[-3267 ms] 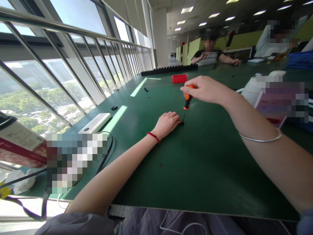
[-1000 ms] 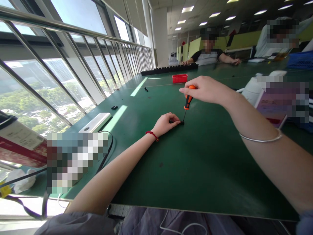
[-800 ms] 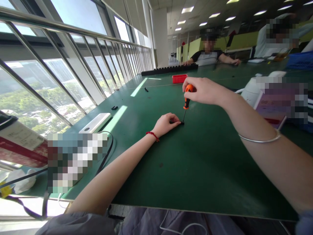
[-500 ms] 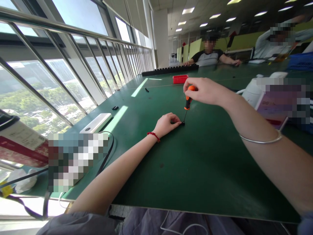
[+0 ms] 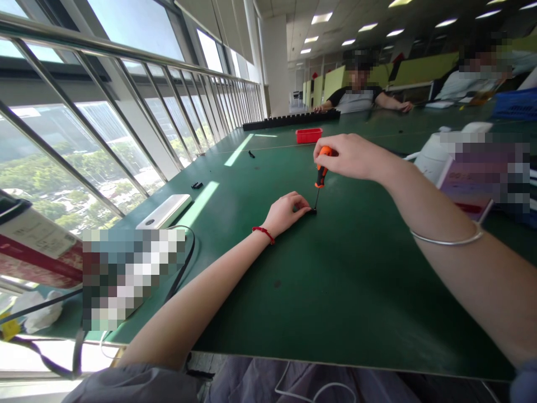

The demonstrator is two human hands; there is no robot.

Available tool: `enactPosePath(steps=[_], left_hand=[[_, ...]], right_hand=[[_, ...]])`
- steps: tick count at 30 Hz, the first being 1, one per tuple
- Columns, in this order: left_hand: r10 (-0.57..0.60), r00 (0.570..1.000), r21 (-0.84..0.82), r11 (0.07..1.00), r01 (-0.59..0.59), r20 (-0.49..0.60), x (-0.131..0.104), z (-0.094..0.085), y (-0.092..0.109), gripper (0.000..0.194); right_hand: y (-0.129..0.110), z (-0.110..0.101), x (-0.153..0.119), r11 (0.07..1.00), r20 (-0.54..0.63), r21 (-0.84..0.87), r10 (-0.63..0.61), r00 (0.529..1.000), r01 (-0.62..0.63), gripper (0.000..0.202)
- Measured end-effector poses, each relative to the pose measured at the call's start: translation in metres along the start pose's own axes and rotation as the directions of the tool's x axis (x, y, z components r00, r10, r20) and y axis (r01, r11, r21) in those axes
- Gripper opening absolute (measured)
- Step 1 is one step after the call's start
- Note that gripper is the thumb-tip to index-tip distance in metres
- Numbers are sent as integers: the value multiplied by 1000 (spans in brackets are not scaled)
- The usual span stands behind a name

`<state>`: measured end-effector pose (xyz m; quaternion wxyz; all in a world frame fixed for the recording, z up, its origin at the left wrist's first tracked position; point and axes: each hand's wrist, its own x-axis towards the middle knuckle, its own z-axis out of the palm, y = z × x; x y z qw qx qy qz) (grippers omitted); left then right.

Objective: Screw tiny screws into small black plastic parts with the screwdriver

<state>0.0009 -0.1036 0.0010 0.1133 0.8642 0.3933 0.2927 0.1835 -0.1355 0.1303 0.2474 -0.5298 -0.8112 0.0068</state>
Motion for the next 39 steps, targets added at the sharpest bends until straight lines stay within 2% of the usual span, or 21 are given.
enactPosePath(steps=[3,7,10,15,20,26,30,37,39], left_hand=[[5,1000,3,1000,-5,2,0,0,0,18],[-12,1000,3,1000,12,-14,0,1,0,20],[-48,998,10,999,48,-44,0,3,-1,24],[-78,996,-44,996,77,-31,0,3,-4,18],[-53,997,-175,983,62,58,0,1,-6,17],[-24,998,-179,983,34,57,0,2,-9,14],[-13,999,-173,985,21,48,0,3,-9,13],[-24,999,-191,981,32,45,0,2,-9,13],[-23,999,-189,981,31,43,0,1,-9,14]], right_hand=[[2,0,0,1000,2,4,-10,1000,10,34],[2,0,1,1000,-19,-1,5,1000,-5,23],[1,0,1,999,-18,-28,41,999,-42,23],[3,-2,-1,1000,24,-7,16,1000,-16,39],[3,-3,-1,1000,4,-15,7,1000,-7,21],[1,-3,-2,999,54,-11,31,998,-31,29],[3,-2,-1,1000,29,-17,12,1000,-12,21],[2,-3,-1,1000,53,-8,16,998,-15,27],[3,-2,-1,1000,38,-11,6,999,-5,22]])
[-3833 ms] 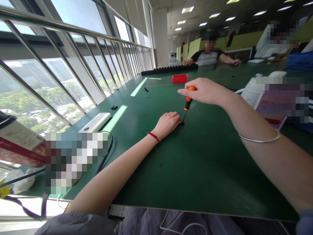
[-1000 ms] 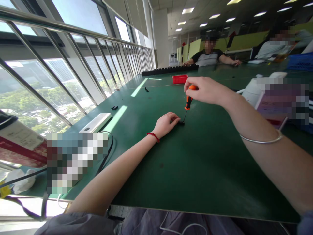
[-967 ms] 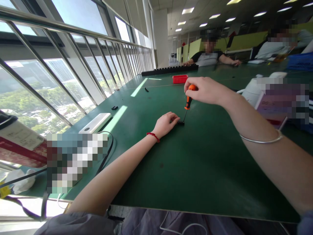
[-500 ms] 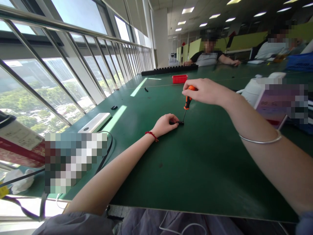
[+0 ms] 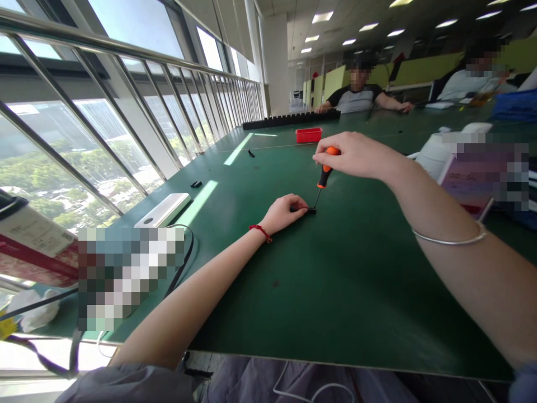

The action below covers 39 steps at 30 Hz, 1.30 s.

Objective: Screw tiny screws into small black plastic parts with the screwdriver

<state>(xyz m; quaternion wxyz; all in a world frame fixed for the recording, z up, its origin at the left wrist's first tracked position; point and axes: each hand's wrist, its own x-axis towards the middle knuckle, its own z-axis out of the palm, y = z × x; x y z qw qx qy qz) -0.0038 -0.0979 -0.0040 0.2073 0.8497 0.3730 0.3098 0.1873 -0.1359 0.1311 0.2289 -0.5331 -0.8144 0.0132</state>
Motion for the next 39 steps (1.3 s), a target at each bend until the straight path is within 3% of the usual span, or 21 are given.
enactPosePath(steps=[9,14,18,21,25,34,39], left_hand=[[13,1000,22,1000,-13,-1,0,-1,0,16],[-21,1000,-8,1000,21,7,0,0,1,18],[-27,999,6,1000,27,25,0,0,2,13],[-14,1000,9,1000,13,26,0,0,2,13],[-1,999,11,1000,1,33,0,-1,1,14],[18,999,-7,1000,-18,30,0,-1,-1,14],[3,1000,-32,999,-3,25,0,-2,0,13]], right_hand=[[1,0,0,1000,4,-12,12,1000,-12,28],[2,0,0,999,-28,-21,27,999,-28,21],[2,-1,0,999,13,2,53,998,-53,22],[3,-2,-1,999,40,43,28,999,-30,27],[3,-1,0,1000,15,18,2,1000,-2,18],[2,-1,-1,1000,20,27,12,1000,-12,31],[-1,-2,-2,999,22,46,-24,999,22,21]])
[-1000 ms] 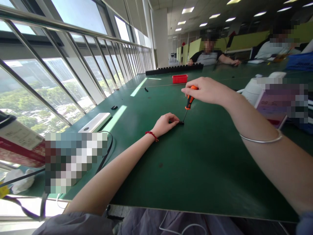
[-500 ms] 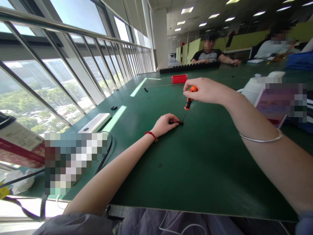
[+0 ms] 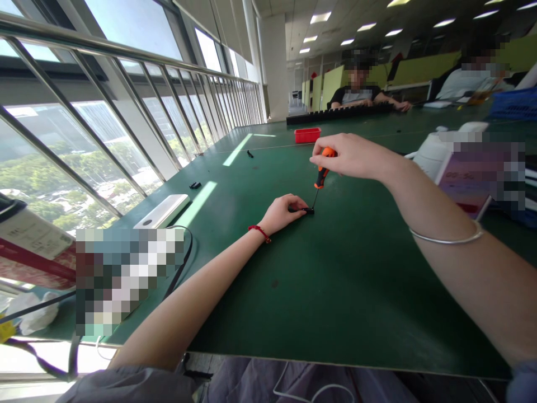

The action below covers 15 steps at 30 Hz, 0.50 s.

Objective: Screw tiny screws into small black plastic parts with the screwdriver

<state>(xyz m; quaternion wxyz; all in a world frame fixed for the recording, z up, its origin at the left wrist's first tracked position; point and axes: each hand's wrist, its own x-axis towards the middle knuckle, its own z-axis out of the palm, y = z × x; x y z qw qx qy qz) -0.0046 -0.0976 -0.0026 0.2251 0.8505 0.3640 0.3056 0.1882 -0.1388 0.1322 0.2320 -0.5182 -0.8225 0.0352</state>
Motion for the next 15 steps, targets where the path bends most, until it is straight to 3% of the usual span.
enactPosePath(steps=[15], left_hand=[[-87,996,-140,986,86,-3,2,1,-3,13]], right_hand=[[-4,-1,0,1000,21,-20,23,1000,-23,21]])
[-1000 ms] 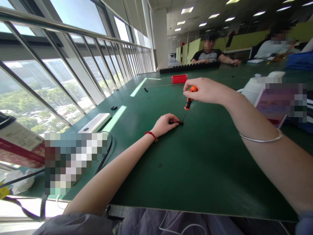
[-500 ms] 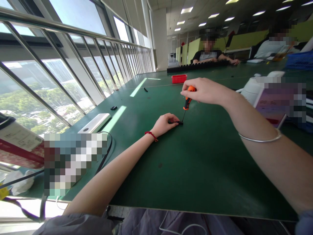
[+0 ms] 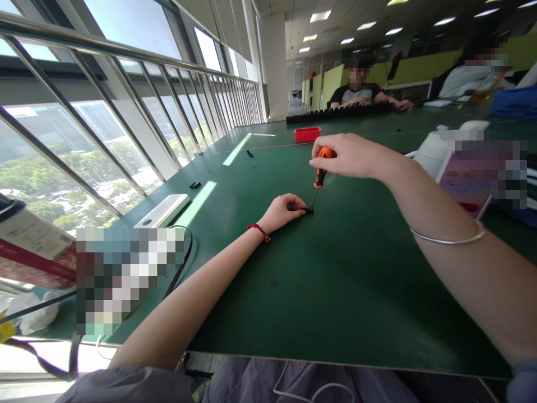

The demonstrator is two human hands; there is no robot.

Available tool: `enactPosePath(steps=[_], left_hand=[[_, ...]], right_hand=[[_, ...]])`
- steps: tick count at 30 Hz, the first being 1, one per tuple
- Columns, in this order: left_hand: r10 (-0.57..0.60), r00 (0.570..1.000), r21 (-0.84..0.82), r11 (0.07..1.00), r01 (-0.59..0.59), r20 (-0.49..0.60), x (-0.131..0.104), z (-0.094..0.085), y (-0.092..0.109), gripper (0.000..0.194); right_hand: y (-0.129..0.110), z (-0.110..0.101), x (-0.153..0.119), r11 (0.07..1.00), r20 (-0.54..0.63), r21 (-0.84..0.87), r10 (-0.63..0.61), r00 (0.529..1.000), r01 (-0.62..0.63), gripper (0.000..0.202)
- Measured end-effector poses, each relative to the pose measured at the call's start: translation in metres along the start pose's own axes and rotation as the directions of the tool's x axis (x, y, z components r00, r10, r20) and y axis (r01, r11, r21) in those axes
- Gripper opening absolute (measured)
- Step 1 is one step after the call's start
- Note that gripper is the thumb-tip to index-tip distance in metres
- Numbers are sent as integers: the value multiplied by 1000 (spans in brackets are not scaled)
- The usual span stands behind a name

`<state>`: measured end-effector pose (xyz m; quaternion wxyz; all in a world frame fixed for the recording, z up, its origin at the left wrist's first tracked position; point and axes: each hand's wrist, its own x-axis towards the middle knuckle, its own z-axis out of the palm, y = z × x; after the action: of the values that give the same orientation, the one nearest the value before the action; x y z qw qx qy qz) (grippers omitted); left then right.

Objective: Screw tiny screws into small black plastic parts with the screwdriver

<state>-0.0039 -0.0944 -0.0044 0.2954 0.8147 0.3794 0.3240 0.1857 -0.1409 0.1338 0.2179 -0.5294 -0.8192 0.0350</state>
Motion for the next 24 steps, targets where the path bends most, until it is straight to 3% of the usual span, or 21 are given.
enactPosePath(steps=[5,10,16,24], left_hand=[[-36,999,-7,999,36,24,2,1,0,13],[-91,995,-55,994,94,42,2,0,3,13],[-128,990,-91,987,133,60,3,0,6,12],[-96,995,12,995,96,24,1,2,5,14]], right_hand=[[0,-1,-1,999,8,24,-24,1000,24,34],[3,1,1,1000,-48,-2,-16,999,16,20],[2,1,1,1000,3,16,-5,1000,5,25],[0,0,0,999,-17,-3,-35,999,35,21]])
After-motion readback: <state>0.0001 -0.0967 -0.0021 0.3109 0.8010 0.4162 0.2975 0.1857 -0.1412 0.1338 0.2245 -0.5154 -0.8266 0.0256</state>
